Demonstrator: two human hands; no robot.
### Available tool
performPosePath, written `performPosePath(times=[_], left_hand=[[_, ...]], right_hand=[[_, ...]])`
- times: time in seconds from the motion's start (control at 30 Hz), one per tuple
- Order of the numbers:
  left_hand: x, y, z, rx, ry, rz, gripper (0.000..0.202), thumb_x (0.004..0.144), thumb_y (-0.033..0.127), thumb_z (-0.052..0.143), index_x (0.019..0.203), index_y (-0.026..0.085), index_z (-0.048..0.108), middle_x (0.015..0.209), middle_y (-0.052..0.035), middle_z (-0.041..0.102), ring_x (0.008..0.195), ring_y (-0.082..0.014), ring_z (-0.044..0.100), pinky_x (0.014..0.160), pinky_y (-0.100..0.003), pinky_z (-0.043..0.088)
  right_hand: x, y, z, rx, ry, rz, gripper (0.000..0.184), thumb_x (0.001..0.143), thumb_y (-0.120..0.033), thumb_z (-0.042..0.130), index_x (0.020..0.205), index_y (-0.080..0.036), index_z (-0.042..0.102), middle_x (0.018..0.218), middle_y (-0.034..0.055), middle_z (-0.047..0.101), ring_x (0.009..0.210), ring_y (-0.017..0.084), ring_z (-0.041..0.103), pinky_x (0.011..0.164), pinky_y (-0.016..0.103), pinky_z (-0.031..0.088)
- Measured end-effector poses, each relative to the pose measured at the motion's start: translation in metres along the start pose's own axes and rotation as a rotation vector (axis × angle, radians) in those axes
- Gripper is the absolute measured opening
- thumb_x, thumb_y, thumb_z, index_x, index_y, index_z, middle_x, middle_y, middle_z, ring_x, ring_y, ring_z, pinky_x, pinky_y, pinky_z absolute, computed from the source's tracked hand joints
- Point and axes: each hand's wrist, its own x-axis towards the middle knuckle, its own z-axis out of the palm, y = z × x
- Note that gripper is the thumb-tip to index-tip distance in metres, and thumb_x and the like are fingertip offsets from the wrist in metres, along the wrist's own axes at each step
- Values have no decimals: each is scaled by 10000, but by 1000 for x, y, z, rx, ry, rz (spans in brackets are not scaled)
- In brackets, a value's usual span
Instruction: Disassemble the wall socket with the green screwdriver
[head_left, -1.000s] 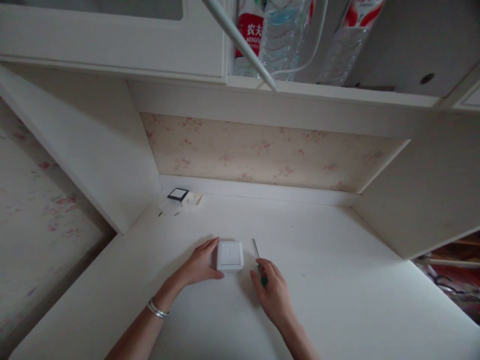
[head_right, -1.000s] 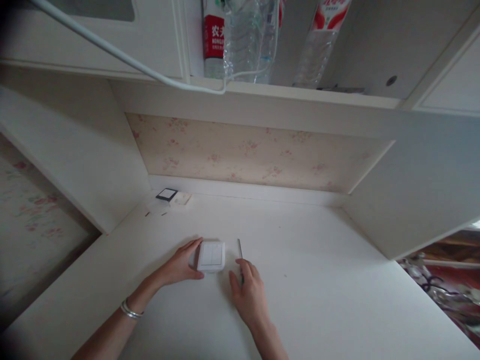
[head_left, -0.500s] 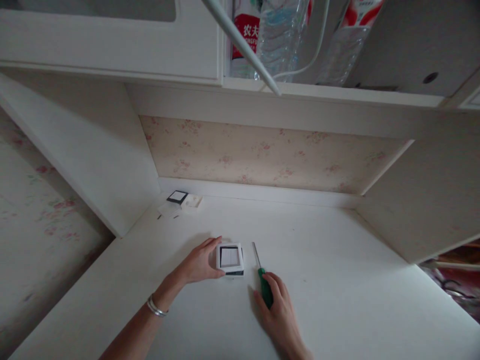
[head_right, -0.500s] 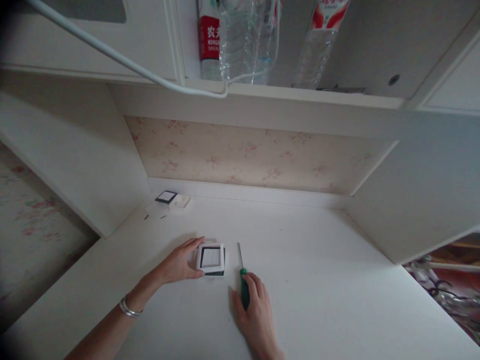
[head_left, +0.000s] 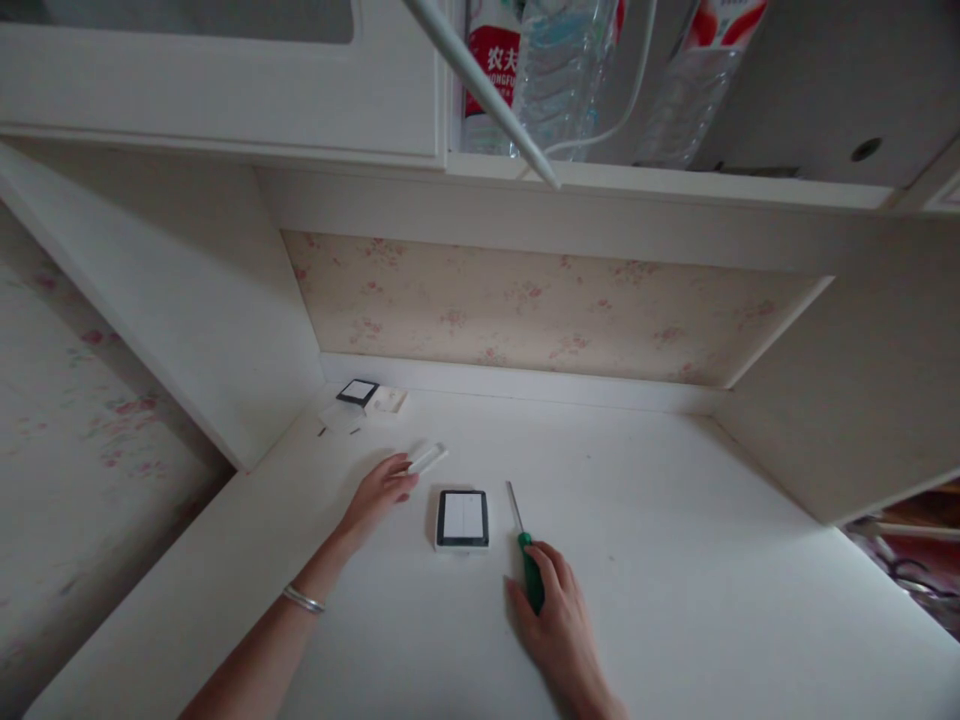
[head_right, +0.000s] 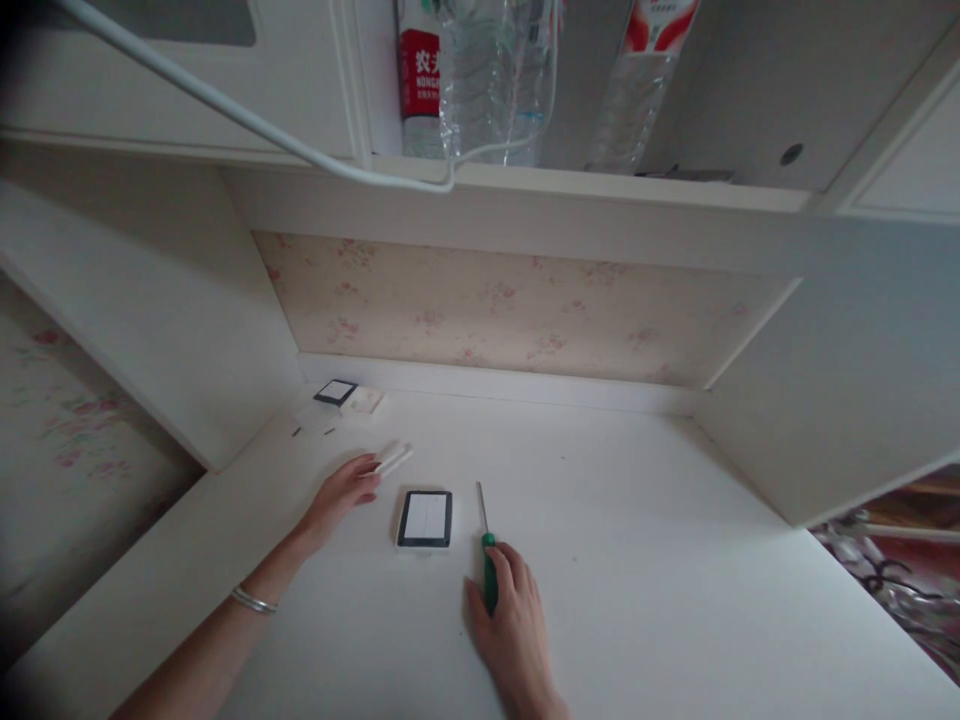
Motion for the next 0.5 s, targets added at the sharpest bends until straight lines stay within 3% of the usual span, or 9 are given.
performPosePath(times=[0.13,0.27,0.4,0.5], left_hand=[[8,3,-8,-420,43,-222,325,771,398,645,991,162,605,844,-66,651,805,-174,646,734,-301,551],[14,3,-9,-644,29,-308,278,804,380,616,915,124,619,858,-95,661,823,-163,653,818,-282,542],[22,-1,-9,-728,44,-313,272,830,388,582,914,130,605,920,-103,664,862,-177,658,858,-313,540],[31,-5,-8,-634,85,-298,163,867,288,542,890,136,598,891,-97,668,838,-163,665,842,-306,546]], right_hand=[[0,-1,-2,11,6,3,412,821,-364,538,1206,-224,498,1219,89,541,1098,237,527,911,390,472],[-1,-2,0,26,33,12,411,829,-328,518,1226,-225,482,1217,95,542,1100,239,526,913,398,471],[-2,-2,2,17,65,4,425,829,-319,519,1242,-231,468,1216,102,542,1109,254,513,920,426,461],[-2,-2,2,3,61,-4,426,831,-327,522,1244,-241,468,1210,98,548,1109,259,508,924,435,456]])
